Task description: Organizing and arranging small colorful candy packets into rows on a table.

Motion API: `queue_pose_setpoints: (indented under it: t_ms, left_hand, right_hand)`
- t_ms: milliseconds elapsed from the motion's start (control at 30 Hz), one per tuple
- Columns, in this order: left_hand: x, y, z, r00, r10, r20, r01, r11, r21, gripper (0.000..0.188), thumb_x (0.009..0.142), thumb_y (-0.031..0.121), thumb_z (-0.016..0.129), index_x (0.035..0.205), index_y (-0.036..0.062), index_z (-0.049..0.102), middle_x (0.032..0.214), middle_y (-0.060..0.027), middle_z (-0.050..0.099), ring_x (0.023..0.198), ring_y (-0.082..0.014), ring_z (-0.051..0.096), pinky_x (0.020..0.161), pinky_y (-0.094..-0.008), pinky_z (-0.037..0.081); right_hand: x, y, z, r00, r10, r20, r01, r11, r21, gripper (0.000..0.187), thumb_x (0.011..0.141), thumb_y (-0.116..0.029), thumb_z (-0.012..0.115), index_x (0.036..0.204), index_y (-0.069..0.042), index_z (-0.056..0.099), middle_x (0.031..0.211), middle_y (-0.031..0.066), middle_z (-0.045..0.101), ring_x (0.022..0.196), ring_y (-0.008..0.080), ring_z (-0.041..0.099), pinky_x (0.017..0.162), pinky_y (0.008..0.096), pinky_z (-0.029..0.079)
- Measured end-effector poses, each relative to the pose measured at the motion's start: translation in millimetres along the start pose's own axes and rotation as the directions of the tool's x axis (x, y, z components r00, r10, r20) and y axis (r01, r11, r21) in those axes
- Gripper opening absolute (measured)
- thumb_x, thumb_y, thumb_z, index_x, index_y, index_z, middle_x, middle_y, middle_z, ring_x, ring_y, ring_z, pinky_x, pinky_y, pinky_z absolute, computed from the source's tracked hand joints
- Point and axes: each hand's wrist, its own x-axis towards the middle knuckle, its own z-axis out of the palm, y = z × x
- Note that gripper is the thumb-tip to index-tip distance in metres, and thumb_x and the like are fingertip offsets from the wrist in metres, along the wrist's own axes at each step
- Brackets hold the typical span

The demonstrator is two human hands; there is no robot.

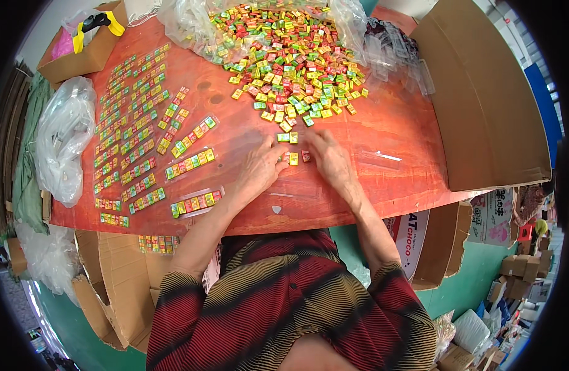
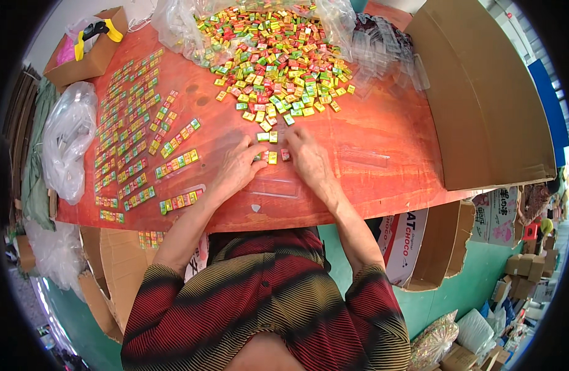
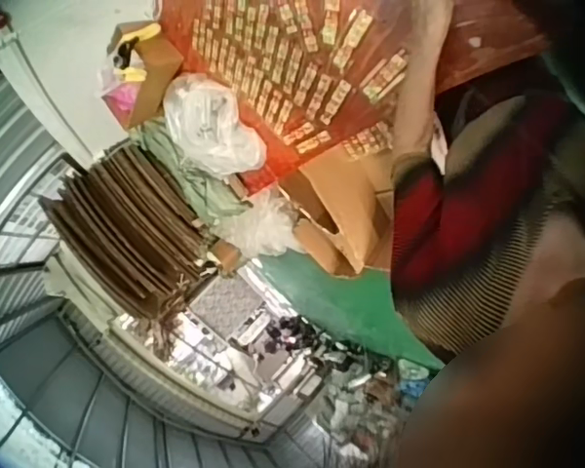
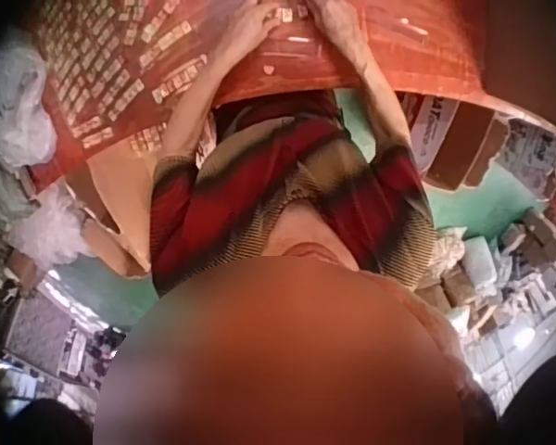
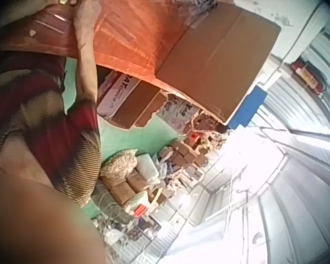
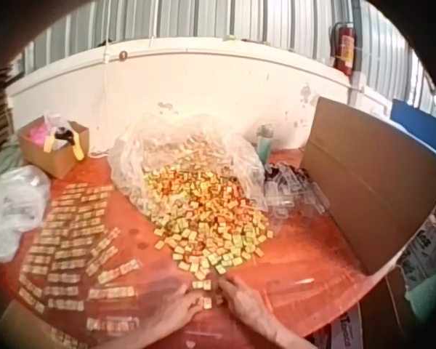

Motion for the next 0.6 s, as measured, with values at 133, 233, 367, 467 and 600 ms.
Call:
queue_pose_setpoints:
  t_ms: [133, 233, 367, 467, 600]
  left_hand:
    - [2, 3, -2, 0.998, -0.021, 0.06, 0.021, 1.0, 0.002, 0.032, 0.073, 0.013, 0.066, 0.103, 0.0088, 0.059, 0.094, -0.0125, 0.049, 0.085, -0.0332, 0.055, 0.072, -0.0413, 0.045]
    - [3, 3, -2, 0.998, -0.007, 0.061, 0.009, 1.0, -0.028, 0.033, 0.073, 0.013, 0.066, 0.104, 0.009, 0.058, 0.094, -0.0129, 0.049, 0.085, -0.0334, 0.055, 0.071, -0.0414, 0.045]
    - [1, -1, 0, 0.999, 0.047, -0.012, -0.048, 0.999, -0.007, 0.031, 0.071, 0.012, 0.067, 0.1, 0.0087, 0.059, 0.093, -0.0128, 0.048, 0.08, -0.0336, 0.057, 0.066, -0.044, 0.046]
    - [2, -1, 0, 0.999, 0.037, 0.015, -0.037, 0.999, -0.011, 0.031, 0.071, 0.012, 0.067, 0.1, 0.0087, 0.058, 0.093, -0.0132, 0.048, 0.081, -0.0342, 0.056, 0.066, -0.0445, 0.045]
    - [3, 0, 1, 0.999, 0.032, 0.014, -0.032, 0.999, -0.014, 0.034, 0.071, 0.013, 0.068, 0.103, 0.0072, 0.057, 0.094, -0.0135, 0.048, 0.083, -0.0343, 0.055, 0.068, -0.044, 0.045]
  right_hand:
    - [34, 17, 4, 0.994, -0.094, -0.057, 0.08, 0.976, -0.201, 0.031, 0.077, 0.001, 0.043, 0.105, -0.006, 0.054, 0.091, 0.0154, 0.052, 0.08, 0.0336, 0.057, 0.063, 0.0412, 0.047]
    - [36, 22, 7, 0.99, -0.132, -0.049, 0.117, 0.966, -0.229, 0.029, 0.077, 0.0, 0.043, 0.104, -0.005, 0.054, 0.09, 0.0157, 0.052, 0.08, 0.0345, 0.057, 0.063, 0.0421, 0.047]
    - [8, 22, 2, 0.999, -0.02, 0.026, 0.026, 0.977, -0.211, 0.025, 0.077, -0.002, 0.047, 0.101, -0.003, 0.053, 0.092, 0.0162, 0.053, 0.082, 0.0353, 0.057, 0.064, 0.0427, 0.047]
    - [-12, 17, -5, 0.997, 0.059, 0.045, -0.054, 0.994, -0.093, 0.022, 0.078, -0.004, 0.056, 0.1, -0.003, 0.054, 0.093, 0.0156, 0.053, 0.086, 0.0353, 0.055, 0.07, 0.0406, 0.047]
    - [-21, 3, -5, 0.994, 0.032, 0.1, -0.033, 0.999, 0.001, 0.03, 0.076, -0.005, 0.059, 0.105, -0.002, 0.052, 0.105, 0.0164, 0.051, 0.093, 0.0357, 0.053, 0.076, 0.0398, 0.046]
